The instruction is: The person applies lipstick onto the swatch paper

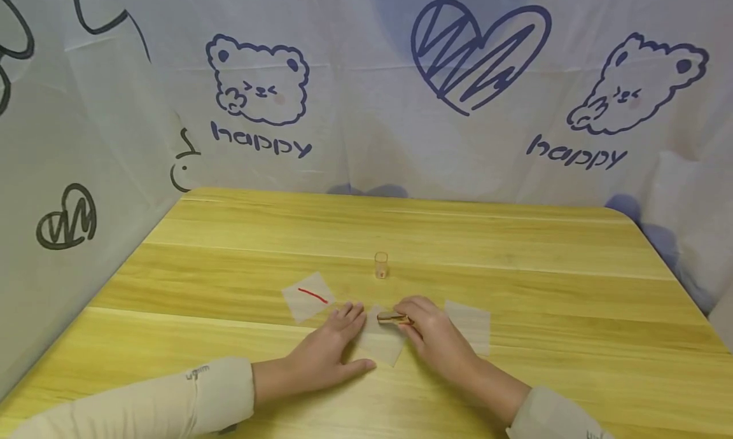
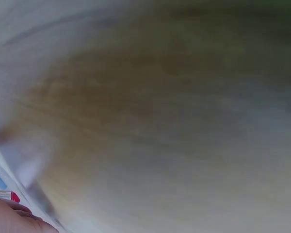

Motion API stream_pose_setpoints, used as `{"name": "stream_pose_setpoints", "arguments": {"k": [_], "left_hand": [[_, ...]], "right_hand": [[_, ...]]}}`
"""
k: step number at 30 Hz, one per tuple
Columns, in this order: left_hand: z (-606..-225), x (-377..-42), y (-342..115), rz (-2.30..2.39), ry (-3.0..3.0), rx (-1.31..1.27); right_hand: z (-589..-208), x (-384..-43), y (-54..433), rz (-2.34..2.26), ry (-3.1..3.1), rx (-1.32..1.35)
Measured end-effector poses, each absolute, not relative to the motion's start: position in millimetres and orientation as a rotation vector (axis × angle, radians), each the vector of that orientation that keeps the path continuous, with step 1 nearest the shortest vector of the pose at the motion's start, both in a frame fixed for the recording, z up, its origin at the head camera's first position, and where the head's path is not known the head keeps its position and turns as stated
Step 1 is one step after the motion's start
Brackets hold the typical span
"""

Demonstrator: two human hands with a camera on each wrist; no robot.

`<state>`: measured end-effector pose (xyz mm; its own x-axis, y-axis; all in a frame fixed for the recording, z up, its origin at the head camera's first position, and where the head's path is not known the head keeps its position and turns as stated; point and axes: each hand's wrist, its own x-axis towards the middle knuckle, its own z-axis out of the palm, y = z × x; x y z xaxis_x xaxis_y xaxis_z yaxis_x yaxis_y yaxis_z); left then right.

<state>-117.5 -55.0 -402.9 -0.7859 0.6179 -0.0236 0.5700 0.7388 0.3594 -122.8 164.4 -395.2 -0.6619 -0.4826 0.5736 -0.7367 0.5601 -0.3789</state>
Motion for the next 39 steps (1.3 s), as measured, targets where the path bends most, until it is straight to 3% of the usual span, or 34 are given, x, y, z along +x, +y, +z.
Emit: {"name": "stream_pose_setpoints", "arguments": {"k": [39], "left_hand": [[-404.3, -119.4, -45.1, 0.379, 2.826, 0.912]], "right_hand": [[-395.9, -131.5, 151.4, 0.737, -2.491, 1.007]]}}
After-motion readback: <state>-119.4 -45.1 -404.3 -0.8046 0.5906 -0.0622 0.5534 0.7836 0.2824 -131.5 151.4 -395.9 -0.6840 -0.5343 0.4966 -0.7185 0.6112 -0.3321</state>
